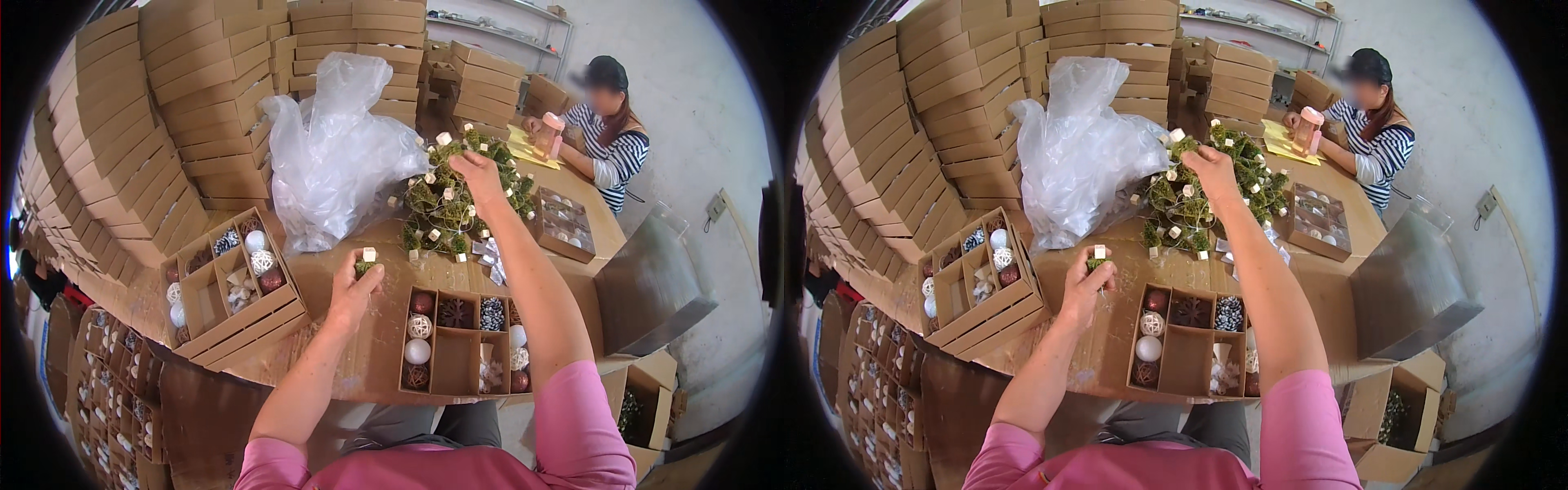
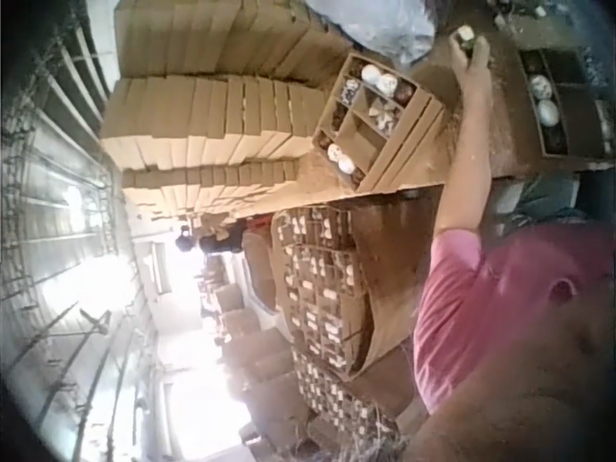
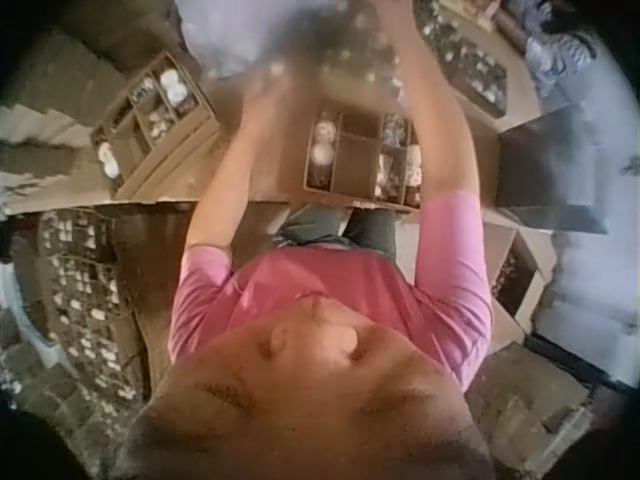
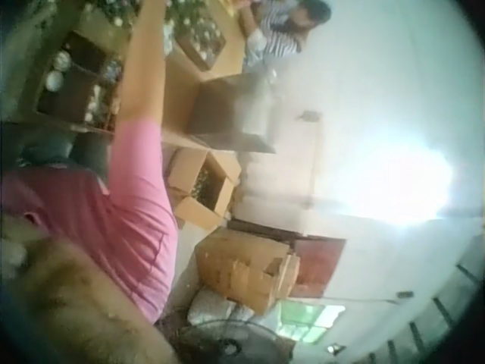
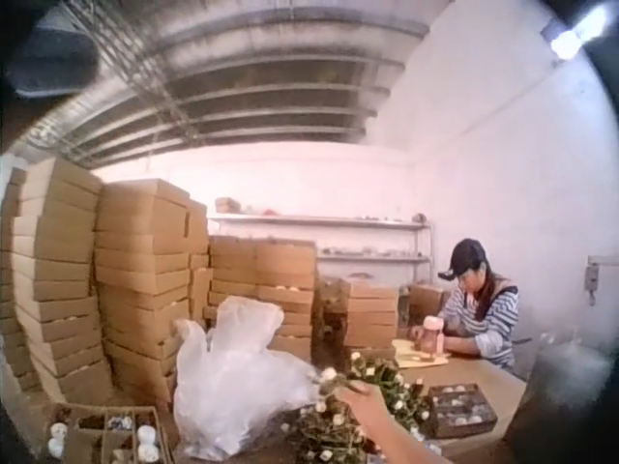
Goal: The person packs miniature decorative trees and assorted ornaments into the compartments of a divided cardboard box by hand and arranges the items inside.
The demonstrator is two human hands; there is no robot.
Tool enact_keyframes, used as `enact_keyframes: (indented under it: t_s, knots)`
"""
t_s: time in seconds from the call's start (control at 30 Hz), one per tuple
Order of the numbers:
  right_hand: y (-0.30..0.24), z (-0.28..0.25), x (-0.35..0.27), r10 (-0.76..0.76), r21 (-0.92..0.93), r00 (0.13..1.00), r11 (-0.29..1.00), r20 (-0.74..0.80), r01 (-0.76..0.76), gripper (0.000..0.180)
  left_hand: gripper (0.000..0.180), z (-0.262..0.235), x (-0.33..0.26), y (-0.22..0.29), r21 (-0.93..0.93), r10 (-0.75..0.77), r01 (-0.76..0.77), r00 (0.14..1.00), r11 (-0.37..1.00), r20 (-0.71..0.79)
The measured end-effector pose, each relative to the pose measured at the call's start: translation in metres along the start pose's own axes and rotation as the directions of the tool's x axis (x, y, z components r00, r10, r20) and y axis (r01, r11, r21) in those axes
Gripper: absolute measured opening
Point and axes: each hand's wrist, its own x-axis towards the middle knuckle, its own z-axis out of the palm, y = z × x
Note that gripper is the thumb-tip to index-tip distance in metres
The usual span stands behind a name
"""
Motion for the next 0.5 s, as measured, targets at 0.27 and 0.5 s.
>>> enact_keyframes:
  t_s: [0.27,0.5]
  knots:
    - [-0.017,-0.005,-0.021,0.069,0.34,0.939,0.921,0.337,-0.189,0.028,0.021,0.008,0.008,0.022,-0.091,0.18,-0.18,0.984,0.979,-0.012]
    - [-0.016,0.021,-0.051,0.039,0.212,0.874,0.964,0.485,-0.161,0.025,0.035,0.046,0.064,0.054,-0.225,0.197,-0.191,0.98,0.955,0.002]
